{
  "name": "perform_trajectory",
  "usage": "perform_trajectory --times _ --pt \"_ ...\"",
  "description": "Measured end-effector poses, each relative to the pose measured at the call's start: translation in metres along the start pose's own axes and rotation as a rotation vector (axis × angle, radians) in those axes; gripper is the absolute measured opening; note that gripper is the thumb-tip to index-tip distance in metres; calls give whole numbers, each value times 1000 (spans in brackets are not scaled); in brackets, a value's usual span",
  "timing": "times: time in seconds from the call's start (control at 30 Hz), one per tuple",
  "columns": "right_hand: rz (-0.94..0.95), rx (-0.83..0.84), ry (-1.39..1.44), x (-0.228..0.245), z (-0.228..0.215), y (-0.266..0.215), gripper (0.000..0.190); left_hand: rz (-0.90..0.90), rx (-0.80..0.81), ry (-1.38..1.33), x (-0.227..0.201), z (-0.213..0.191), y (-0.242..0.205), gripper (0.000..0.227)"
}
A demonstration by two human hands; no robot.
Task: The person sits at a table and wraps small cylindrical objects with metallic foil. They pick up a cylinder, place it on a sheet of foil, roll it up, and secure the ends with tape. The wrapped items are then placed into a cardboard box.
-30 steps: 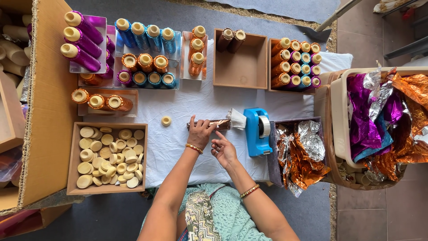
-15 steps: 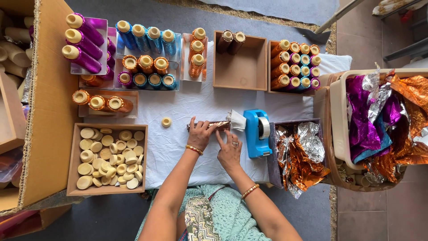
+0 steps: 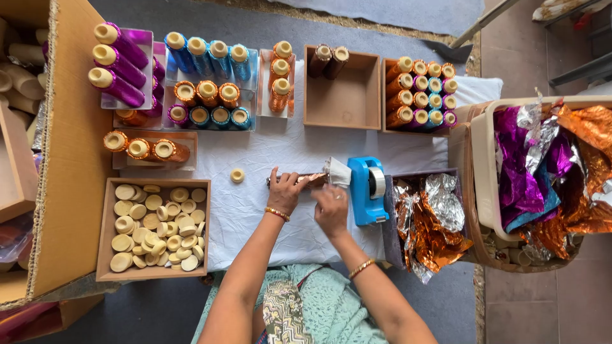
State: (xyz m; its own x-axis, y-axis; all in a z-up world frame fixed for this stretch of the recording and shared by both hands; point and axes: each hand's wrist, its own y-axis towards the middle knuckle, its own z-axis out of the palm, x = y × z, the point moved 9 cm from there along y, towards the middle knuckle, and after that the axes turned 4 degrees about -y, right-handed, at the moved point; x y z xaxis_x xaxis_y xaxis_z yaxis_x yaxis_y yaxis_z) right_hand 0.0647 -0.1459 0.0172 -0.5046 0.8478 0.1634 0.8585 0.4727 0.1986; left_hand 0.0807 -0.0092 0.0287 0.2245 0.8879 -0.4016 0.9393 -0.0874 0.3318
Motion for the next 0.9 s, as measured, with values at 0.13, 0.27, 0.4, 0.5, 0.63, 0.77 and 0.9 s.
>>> perform_trajectory --times 0.13,0.27,0.4,0.5,0.63,0.77,0.9 --pt "-12 -77 72 9 -74 58 53 5 14 24 -1 -2 1 36" --pt "-170 -48 76 8 -54 54 56 1 -2 -1 0 0 2 33" --pt "-126 -92 81 -15 -27 35 42 -23 36 18 3 3 1 34" --pt "-43 -125 47 -21 -29 35 39 -31 39 -3 4 4 4 34" --pt "38 -127 12 -22 -35 44 38 -85 106 6 10 10 11 35" --pt "94 -66 25 -26 -33 57 39 -184 241 0 18 23 18 42" --pt "94 -13 50 -22 -47 74 47 -318 347 -39 28 29 19 44"
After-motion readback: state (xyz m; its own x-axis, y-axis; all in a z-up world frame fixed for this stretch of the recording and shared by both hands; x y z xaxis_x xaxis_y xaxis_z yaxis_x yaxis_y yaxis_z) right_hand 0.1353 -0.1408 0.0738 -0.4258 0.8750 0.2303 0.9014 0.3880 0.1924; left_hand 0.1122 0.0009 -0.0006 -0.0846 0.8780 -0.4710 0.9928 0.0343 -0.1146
